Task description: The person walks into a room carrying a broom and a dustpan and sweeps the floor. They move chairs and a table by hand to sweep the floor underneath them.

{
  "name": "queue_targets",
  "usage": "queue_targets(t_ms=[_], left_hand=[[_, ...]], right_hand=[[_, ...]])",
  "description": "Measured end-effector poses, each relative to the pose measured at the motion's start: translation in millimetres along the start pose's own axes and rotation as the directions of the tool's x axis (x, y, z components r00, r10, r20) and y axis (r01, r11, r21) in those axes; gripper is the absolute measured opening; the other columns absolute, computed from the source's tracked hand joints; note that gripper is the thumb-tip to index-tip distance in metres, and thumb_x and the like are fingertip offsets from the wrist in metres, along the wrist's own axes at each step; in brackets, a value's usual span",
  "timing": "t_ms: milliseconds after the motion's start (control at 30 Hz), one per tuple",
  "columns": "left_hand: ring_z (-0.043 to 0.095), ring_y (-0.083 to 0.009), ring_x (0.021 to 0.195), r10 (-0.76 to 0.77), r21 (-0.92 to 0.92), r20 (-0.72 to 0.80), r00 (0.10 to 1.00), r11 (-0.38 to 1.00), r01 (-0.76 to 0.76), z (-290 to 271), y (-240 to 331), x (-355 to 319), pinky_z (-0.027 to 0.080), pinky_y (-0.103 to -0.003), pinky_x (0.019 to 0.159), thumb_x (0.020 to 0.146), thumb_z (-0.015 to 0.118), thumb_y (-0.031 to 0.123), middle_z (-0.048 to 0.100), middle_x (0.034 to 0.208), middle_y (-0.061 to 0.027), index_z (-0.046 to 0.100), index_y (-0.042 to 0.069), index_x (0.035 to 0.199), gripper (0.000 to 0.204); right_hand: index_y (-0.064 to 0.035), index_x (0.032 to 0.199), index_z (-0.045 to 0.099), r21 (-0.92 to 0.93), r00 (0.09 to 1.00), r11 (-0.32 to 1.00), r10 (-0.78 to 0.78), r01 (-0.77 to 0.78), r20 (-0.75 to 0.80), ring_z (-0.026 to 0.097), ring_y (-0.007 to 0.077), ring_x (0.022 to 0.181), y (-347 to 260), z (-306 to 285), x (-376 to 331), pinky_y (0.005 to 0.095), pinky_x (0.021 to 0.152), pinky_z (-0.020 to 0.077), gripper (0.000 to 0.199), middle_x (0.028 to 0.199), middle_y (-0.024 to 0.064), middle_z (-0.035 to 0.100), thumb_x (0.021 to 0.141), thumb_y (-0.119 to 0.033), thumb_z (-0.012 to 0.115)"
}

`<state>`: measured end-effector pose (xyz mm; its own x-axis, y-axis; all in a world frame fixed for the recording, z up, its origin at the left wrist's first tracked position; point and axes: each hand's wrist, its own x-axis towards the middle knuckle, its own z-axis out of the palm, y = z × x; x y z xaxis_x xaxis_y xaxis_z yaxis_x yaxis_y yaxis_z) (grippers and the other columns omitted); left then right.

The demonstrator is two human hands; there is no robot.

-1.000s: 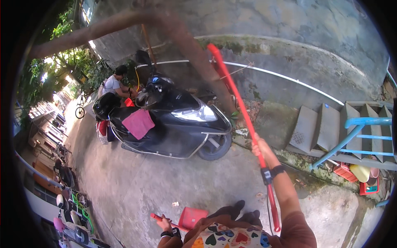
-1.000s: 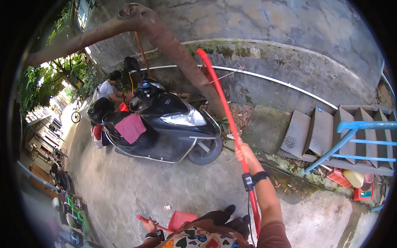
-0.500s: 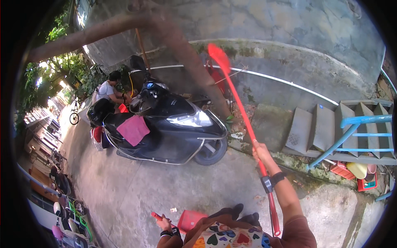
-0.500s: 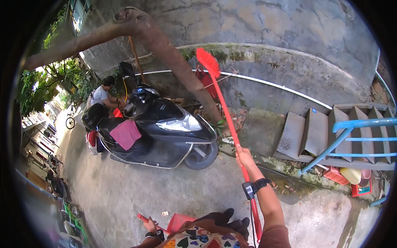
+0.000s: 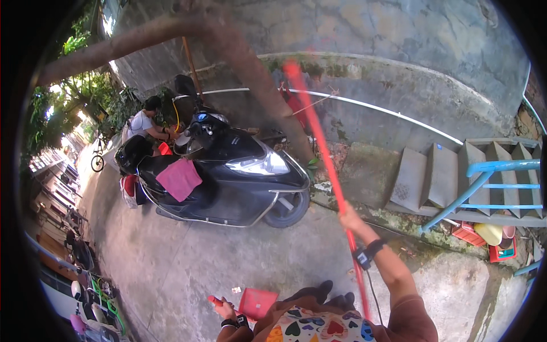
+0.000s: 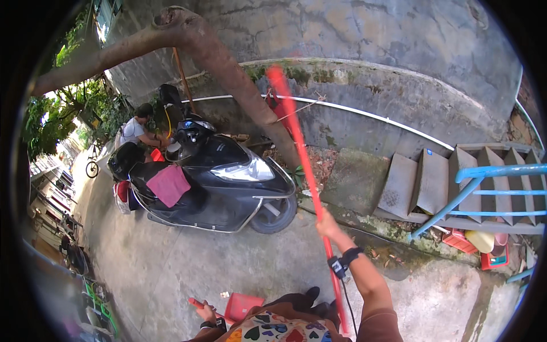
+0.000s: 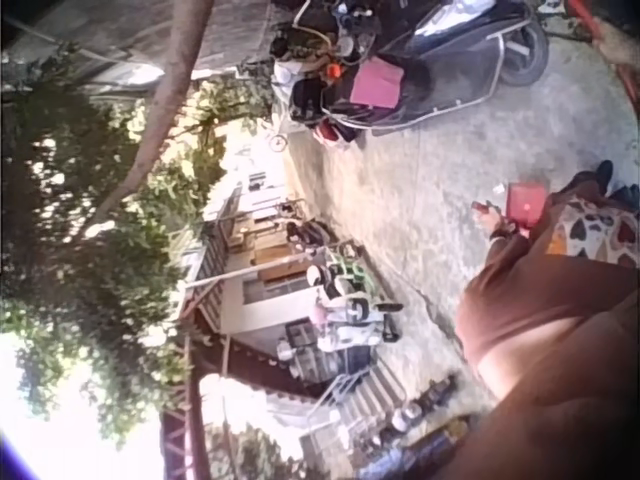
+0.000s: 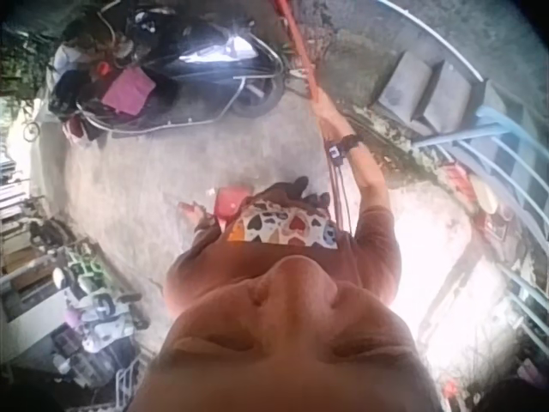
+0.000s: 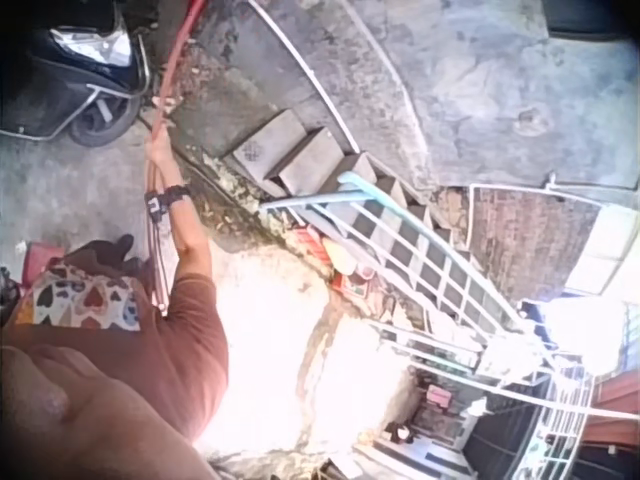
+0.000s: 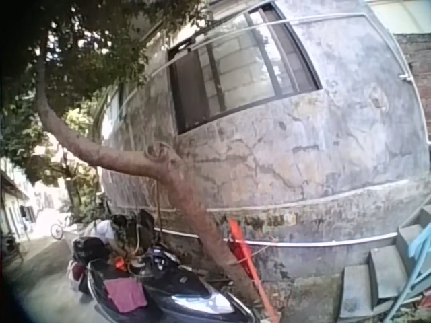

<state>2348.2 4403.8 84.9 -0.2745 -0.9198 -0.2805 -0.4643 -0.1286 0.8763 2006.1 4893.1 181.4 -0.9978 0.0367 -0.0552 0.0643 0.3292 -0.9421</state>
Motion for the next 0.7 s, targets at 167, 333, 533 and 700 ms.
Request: queue_targets(t_ms=[167, 333, 533, 700], left_hand=[[0.051, -0.0173, 0.043, 0.0, 0.02, -0.028, 1.0, 1.0, 0.0, 3, 23, -8, 0.043, -0.03, 0.038, 0.087, 0.054, 0.017, 0.049, 0.053, -0.0067, 0.047, -0.001, 0.076, 0.022], [0.054, -0.0228, 0.05, -0.042, -0.107, -0.025, 0.999, 0.993, 0.039, -16, 6, 7, 0.05, -0.036, 0.042, 0.086, 0.053, 0.017, 0.05, 0.062, -0.0105, 0.043, -0.001, 0.093, 0.022], [0.049, -0.0178, 0.043, -0.015, -0.096, -0.088, 0.996, 0.995, 0.007, -20, -5, 3, 0.043, -0.031, 0.037, 0.086, 0.054, 0.016, 0.048, 0.057, -0.0065, 0.044, 0.001, 0.082, 0.018], [0.05, -0.0182, 0.039, -0.002, 0.063, 0.007, 1.0, 0.998, 0.002, 8, 9, 21, 0.04, -0.031, 0.034, 0.085, 0.055, 0.018, 0.049, 0.052, -0.0072, 0.047, 0.0, 0.078, 0.022]], right_hand=[[-0.0058, 0.102, 0.043, 0.165, 0.967, 0.973, 0.12, -0.159, 0.223, 0.05, 0.0186, 0.038, -29, -37, -11, 0.0336, 0.034, 0.0401, 0.022, 0.058, 0.0084, 0.048, 0.081, -0.004, 0.048], [-0.0051, 0.108, 0.039, 0.092, 0.993, 0.989, 0.118, -0.12, 0.021, 0.046, 0.0164, 0.036, -52, -59, 1, 0.0323, 0.033, 0.0391, 0.027, 0.056, 0.0058, 0.046, 0.082, -0.003, 0.046], [-0.0025, 0.116, 0.038, -0.263, 0.969, 0.965, 0.084, -0.02, 0.234, 0.047, 0.0159, 0.038, -6, -13, -20, 0.0312, 0.034, 0.0383, 0.037, 0.058, 0.0049, 0.047, 0.08, -0.002, 0.045], [-0.004, 0.104, 0.042, 0.139, 0.964, 0.976, 0.13, -0.166, 0.234, 0.038, 0.0098, 0.035, -57, -53, -46, 0.0273, 0.031, 0.0319, 0.023, 0.054, -0.0008, 0.041, 0.083, -0.005, 0.049]])
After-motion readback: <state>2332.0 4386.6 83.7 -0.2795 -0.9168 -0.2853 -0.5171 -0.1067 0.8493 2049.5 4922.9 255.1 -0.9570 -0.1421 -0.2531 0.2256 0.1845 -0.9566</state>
